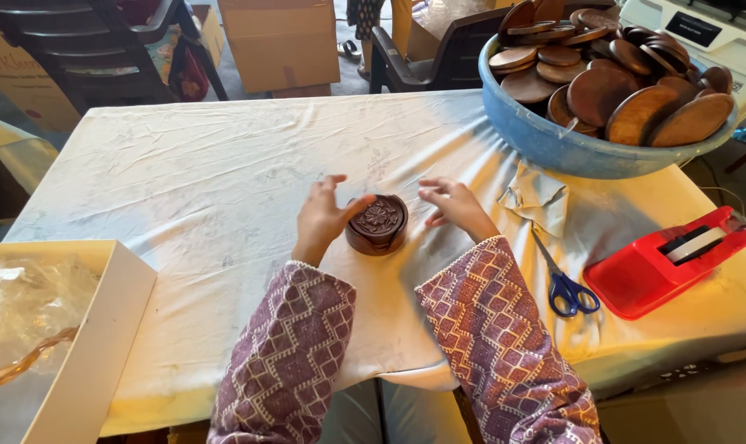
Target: The person wipes circular wooden coasters with a cloth, places them inside individual plastic bags, and seals the bags using adhesive tape.
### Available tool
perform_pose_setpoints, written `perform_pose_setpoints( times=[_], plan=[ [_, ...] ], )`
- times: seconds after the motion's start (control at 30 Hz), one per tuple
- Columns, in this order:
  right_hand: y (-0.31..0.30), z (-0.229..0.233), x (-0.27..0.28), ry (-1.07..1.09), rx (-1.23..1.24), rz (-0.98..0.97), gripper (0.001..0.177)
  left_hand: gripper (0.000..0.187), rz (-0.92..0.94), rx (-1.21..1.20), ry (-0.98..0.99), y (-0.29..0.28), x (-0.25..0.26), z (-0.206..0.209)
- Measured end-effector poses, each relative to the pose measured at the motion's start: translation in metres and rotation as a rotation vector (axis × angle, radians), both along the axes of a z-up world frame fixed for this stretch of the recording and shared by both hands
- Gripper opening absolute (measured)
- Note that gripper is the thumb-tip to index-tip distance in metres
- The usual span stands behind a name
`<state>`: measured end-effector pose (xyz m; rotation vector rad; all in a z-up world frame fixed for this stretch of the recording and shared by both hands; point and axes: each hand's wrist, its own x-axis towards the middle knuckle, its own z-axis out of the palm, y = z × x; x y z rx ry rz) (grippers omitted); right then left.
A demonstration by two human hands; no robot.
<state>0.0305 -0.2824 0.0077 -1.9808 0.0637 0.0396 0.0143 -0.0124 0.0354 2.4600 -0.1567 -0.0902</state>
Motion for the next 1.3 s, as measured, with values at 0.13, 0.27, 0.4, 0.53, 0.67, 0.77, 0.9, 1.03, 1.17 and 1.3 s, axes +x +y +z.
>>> perform_pose_setpoints(
  times=[0.13, 0.27, 0.4, 0.53, 0.67, 0.77, 0.9, 1.03, 1.17, 1.3],
  plan=[
    [0.009, 0.000, -0.006, 0.164, 0.044, 0.232, 0.054, 0.078, 0.185, -0.078, -0.006, 0.014, -0.017, -0.001],
    [0.021, -0.001, -0.009, 0.211, 0.159, 0.308, 0.053, 0.060, 0.128, -0.281, 0.092, 0.018, -0.020, -0.004],
    [0.026, 0.002, -0.013, 0.155, 0.193, 0.296, 0.050, 0.046, 0.074, -0.273, -0.006, 0.021, -0.009, -0.023],
    [0.024, 0.006, -0.016, 0.062, 0.220, 0.216, 0.041, 0.035, 0.083, -0.351, -0.071, 0.013, -0.014, -0.018],
    [0.026, 0.014, -0.019, 0.020, 0.238, 0.139, 0.037, 0.032, 0.078, -0.391, -0.137, 0.008, -0.020, -0.012],
    [0.026, 0.007, -0.014, 0.041, 0.202, 0.119, 0.037, 0.032, 0.092, -0.272, -0.130, 0.006, -0.018, -0.018],
    [0.025, 0.003, -0.013, 0.068, 0.181, 0.123, 0.037, 0.035, 0.123, -0.197, -0.121, 0.006, -0.021, -0.011],
    [0.026, 0.005, -0.017, 0.048, 0.152, 0.109, 0.036, 0.034, 0.192, -0.075, -0.279, 0.003, -0.028, 0.001],
    [0.028, 0.008, -0.017, -0.019, 0.061, 0.035, 0.033, 0.028, 0.256, -0.235, -0.459, 0.003, -0.034, 0.012],
    [0.025, 0.008, -0.018, -0.126, 0.033, -0.033, 0.030, 0.025, 0.237, -0.278, -0.537, 0.001, -0.039, 0.018]
  ],
)
